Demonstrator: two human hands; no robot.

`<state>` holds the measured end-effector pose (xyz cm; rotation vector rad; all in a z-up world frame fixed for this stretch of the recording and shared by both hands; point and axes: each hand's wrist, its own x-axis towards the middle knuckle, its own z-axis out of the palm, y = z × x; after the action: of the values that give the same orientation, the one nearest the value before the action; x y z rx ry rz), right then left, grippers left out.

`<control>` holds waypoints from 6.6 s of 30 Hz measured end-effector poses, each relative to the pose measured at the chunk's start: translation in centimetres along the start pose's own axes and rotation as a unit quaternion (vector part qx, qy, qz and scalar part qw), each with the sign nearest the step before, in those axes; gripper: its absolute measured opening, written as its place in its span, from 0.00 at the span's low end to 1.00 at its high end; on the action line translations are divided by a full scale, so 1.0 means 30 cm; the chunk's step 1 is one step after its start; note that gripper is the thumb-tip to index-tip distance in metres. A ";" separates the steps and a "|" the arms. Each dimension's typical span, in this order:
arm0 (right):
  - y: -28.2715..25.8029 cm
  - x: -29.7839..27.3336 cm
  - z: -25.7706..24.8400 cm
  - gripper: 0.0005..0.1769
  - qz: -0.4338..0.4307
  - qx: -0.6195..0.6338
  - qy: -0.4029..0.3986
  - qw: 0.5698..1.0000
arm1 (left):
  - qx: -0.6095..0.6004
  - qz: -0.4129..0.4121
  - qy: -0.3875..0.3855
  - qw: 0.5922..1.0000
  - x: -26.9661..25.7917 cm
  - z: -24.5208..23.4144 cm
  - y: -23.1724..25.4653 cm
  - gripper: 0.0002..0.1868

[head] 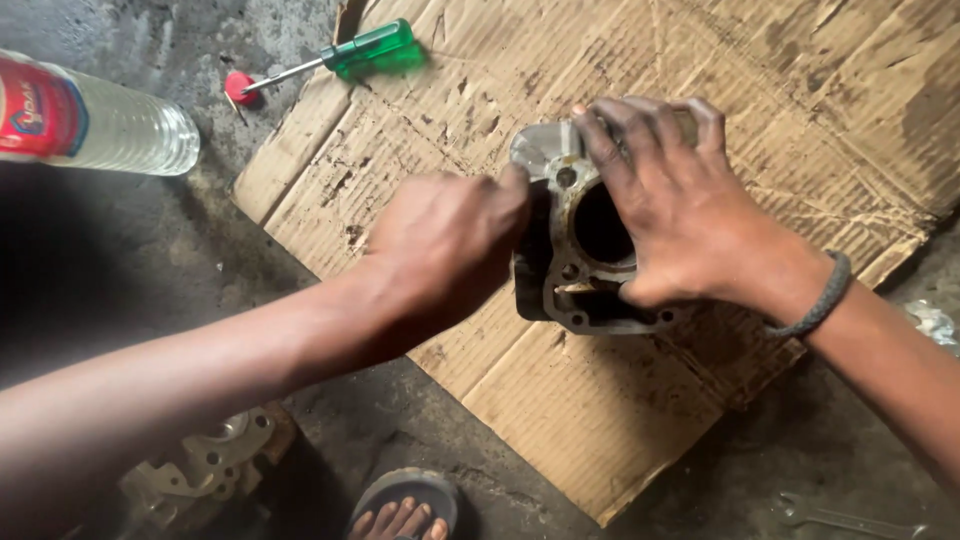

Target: Cleaning and scraping carbon or gasket residue from a motorcycle engine cylinder block.

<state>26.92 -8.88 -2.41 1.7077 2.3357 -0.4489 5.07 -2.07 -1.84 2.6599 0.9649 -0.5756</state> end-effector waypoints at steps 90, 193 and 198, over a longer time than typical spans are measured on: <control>-0.004 0.017 0.014 0.92 0.040 -0.078 -0.113 0.990 | -0.084 0.070 0.210 0.972 -0.038 0.143 -0.056 0.09; 0.064 0.055 0.210 0.84 -0.034 -0.042 0.008 0.998 | -0.144 0.143 0.311 0.928 -0.083 0.161 -0.029 0.07; 0.079 0.064 0.124 0.92 -0.005 -0.056 -0.012 0.998 | -0.198 0.027 0.275 0.940 -0.087 0.036 -0.085 0.09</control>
<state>28.58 -7.88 -6.83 1.6304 2.3076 -0.3334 1.26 -1.99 -1.89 2.4893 1.0021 0.3725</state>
